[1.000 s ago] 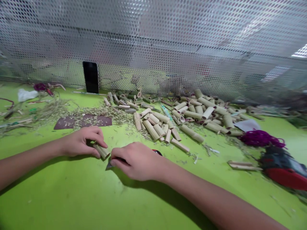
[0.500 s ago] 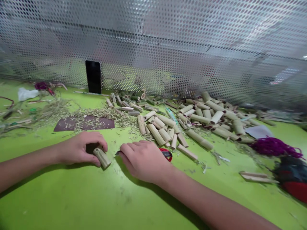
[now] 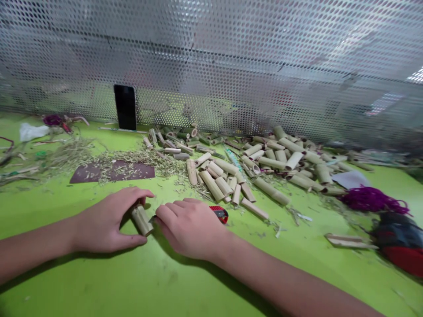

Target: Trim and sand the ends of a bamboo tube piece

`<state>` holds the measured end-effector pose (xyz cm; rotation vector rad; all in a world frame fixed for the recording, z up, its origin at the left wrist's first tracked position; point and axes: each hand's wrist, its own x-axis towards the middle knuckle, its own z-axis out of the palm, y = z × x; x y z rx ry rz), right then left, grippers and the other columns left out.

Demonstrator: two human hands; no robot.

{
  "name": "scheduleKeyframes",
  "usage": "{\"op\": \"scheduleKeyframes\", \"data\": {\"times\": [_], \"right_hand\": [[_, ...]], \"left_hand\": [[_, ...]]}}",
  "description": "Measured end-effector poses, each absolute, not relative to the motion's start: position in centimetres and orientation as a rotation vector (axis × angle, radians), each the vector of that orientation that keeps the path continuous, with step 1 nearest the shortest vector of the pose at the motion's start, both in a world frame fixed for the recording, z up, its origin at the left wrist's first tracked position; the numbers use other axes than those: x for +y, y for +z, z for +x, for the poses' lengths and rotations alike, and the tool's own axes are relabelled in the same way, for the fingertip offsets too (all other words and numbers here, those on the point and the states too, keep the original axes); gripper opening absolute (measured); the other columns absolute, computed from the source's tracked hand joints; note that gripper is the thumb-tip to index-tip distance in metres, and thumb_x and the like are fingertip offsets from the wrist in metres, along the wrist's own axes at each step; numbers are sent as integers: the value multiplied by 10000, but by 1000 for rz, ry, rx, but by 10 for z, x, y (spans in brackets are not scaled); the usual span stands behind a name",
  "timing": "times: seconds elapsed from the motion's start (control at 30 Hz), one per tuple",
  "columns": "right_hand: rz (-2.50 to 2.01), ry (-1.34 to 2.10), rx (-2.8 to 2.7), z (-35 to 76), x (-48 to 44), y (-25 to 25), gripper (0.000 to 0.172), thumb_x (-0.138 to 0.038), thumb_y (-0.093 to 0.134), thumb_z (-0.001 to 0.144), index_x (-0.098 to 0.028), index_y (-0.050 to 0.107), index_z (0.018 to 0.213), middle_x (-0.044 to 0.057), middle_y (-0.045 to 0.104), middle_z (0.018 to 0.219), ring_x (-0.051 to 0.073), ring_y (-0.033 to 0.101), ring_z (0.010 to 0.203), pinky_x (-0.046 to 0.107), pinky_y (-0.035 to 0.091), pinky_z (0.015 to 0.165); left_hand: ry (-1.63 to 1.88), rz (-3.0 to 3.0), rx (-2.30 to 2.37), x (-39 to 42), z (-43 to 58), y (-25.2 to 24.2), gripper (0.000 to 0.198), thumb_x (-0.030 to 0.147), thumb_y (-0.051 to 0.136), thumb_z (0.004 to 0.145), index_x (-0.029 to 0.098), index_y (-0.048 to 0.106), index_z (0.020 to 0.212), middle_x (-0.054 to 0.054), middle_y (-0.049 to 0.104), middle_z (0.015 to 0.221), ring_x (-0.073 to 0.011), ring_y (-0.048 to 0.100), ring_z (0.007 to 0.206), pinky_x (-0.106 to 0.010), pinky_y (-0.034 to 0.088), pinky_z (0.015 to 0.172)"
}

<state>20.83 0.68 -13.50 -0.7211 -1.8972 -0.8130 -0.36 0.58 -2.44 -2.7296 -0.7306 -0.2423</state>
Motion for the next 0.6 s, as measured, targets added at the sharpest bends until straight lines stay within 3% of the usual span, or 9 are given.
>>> {"op": "scheduleKeyframes", "data": {"times": [0.17,0.4,0.5,0.6], "right_hand": [[-676,-832,-1870,210,7,-135,271,-192,425,1016,-171,608,817,2,630,649,125,500,534,292,314,590],[-644,-871,-1845,217,13,-135,268,-204,417,1011,-169,620,838,8,643,672,133,508,559,299,325,589],[-652,-868,-1847,219,14,-135,267,-205,413,1009,-172,627,854,9,649,675,135,513,566,300,335,588],[-661,-859,-1857,219,14,-136,269,-210,410,1001,-175,630,850,14,656,679,138,517,569,303,344,588]], "left_hand": [[-292,-2835,-774,6,-6,-21,736,335,776,796,219,449,1445,-112,630,1305,-294,641,1134,-467,558,983],[-257,-2791,-595,12,-11,-19,481,294,724,861,196,594,1313,-108,666,1311,-286,633,1193,-481,514,1060],[-248,-2725,-502,13,-12,-18,483,367,735,888,213,610,1328,-124,624,1391,-315,592,1260,-513,485,1084],[-277,-2695,-515,13,-12,-17,533,488,712,913,215,589,1354,-121,667,1311,-309,631,1171,-508,525,1012]]}}
